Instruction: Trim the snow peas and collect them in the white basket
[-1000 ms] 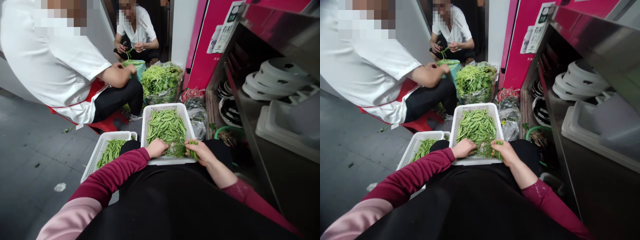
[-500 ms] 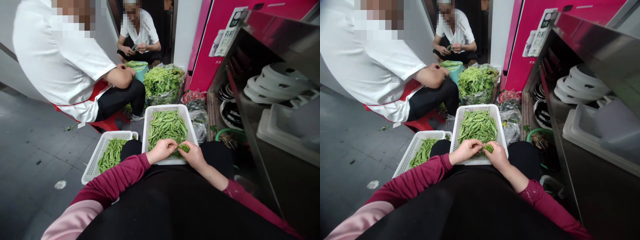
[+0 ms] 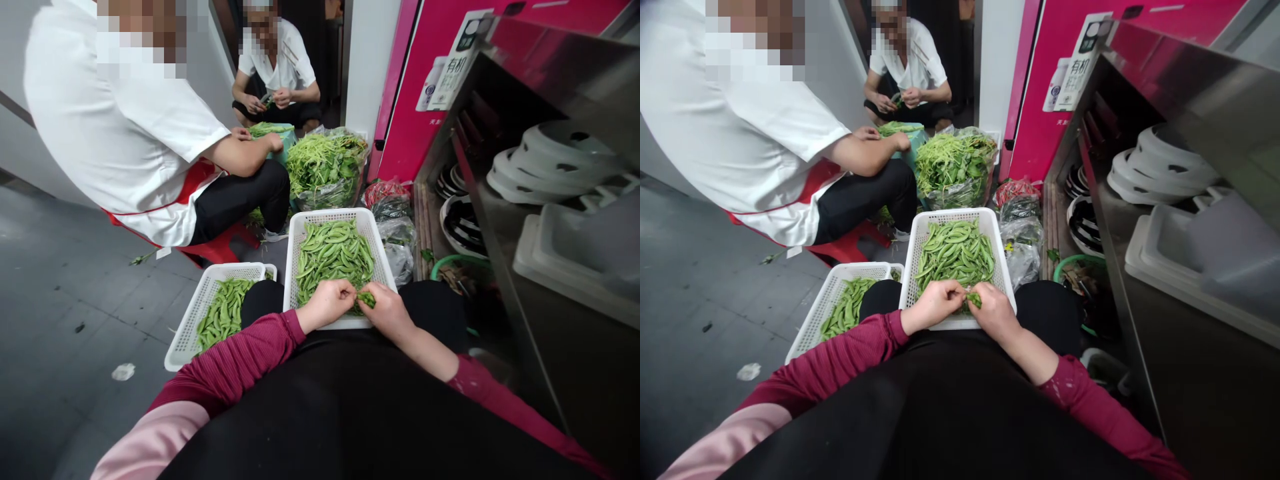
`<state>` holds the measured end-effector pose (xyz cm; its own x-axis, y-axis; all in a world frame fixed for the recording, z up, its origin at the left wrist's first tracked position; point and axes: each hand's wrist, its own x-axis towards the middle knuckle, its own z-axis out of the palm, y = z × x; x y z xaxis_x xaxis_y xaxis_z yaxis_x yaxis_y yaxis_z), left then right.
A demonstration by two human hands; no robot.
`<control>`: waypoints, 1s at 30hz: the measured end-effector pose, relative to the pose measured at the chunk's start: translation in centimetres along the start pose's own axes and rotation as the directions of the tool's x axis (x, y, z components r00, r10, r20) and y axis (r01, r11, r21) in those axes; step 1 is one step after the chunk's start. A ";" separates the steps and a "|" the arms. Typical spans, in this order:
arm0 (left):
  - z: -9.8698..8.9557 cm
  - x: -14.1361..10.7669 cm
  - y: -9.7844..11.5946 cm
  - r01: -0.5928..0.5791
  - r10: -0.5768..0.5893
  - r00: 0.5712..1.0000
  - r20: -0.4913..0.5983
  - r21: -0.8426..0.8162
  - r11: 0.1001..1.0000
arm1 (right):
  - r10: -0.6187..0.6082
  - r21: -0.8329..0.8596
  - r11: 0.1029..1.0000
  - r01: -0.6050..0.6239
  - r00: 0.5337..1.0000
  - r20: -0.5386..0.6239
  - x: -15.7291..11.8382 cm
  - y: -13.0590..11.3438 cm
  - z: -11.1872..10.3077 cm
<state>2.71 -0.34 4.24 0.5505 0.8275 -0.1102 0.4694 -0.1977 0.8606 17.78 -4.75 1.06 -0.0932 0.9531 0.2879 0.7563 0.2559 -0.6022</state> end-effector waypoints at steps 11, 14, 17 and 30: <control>0.7 1.2 -5.1 0.445 -0.431 0.895 0.115 -0.262 0.856 | 0.296 0.350 0.903 -0.249 0.951 -0.086 0.0 -0.2 -1.9; 0.1 0.8 -7.0 0.453 -0.451 0.887 0.102 0.009 0.892 | 0.432 0.451 0.814 -0.365 0.900 -0.052 0.2 0.9 -2.9; -0.7 0.7 -6.2 0.094 -0.117 0.985 0.127 0.175 0.980 | 0.478 0.546 0.735 -0.403 0.878 0.005 0.2 1.8 -2.9; -2.6 2.4 1.1 -0.546 0.161 0.806 0.570 0.611 0.573 | -0.151 -0.094 0.982 0.161 0.983 0.103 0.6 0.7 -3.9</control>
<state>2.73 2.77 6.19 0.9124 0.3360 -0.2338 0.3903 -0.8861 0.2498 20.76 -4.66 3.74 -0.2728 0.9150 0.2973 0.7888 0.3897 -0.4753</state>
